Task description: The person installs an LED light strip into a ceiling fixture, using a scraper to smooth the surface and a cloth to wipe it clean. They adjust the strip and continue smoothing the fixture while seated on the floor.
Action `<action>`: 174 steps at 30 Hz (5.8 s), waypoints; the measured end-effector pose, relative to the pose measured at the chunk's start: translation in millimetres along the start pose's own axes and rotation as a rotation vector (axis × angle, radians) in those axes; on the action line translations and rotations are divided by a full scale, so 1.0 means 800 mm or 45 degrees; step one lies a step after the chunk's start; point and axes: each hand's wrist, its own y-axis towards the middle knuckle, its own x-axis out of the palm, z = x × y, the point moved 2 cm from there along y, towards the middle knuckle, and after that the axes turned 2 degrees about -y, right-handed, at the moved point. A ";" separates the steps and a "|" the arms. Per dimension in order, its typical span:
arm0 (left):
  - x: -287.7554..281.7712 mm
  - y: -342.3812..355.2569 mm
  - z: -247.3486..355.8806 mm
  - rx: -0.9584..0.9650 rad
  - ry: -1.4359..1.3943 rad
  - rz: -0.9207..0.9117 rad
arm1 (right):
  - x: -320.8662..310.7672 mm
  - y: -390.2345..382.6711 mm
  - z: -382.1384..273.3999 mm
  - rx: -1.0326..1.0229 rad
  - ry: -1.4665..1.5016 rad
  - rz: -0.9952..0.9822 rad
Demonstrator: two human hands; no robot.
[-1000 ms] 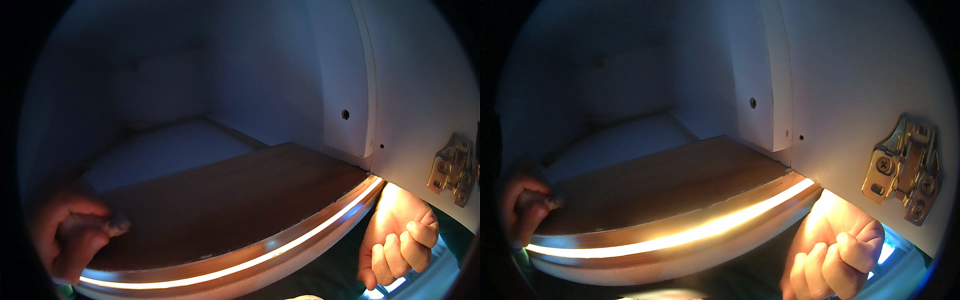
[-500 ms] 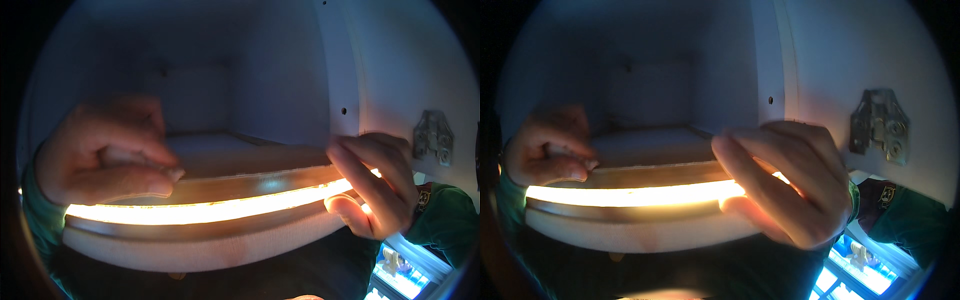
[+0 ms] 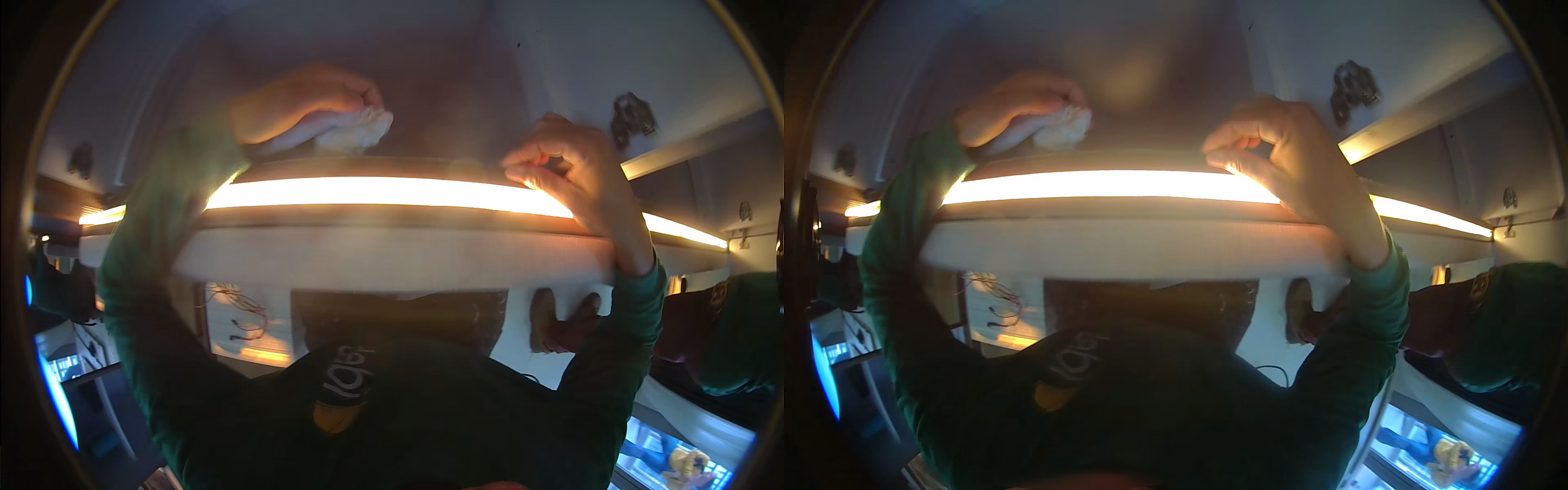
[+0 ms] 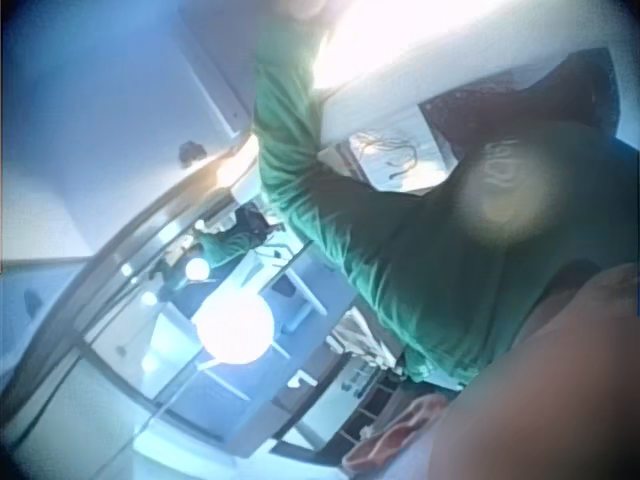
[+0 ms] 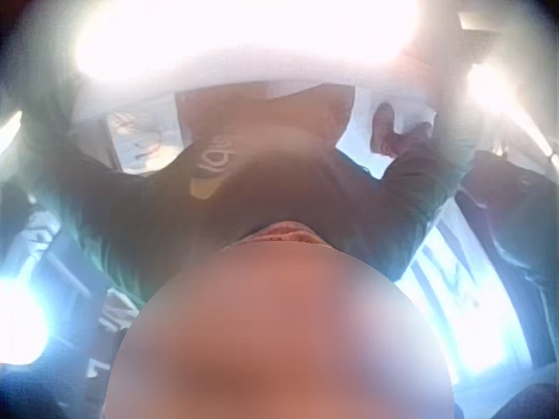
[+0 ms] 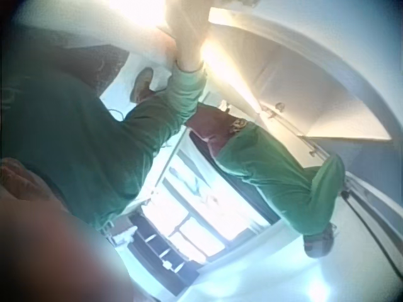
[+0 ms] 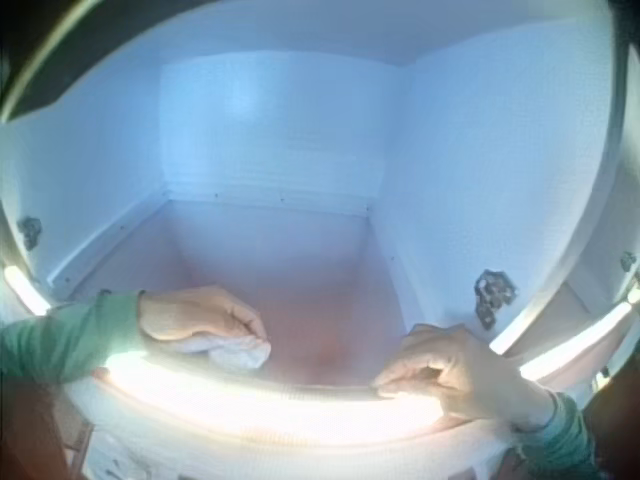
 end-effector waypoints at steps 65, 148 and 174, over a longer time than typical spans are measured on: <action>0.052 -0.041 0.027 -0.119 1.364 0.475 | 0.555 -0.450 0.153 0.991 0.246 1.493; 0.171 -0.288 -0.085 1.194 0.410 1.299 | 0.465 -0.320 0.080 0.683 0.566 1.137; 0.700 -0.574 -0.855 -1.474 -0.565 2.599 | 0.679 -0.010 -0.089 0.421 0.282 -1.142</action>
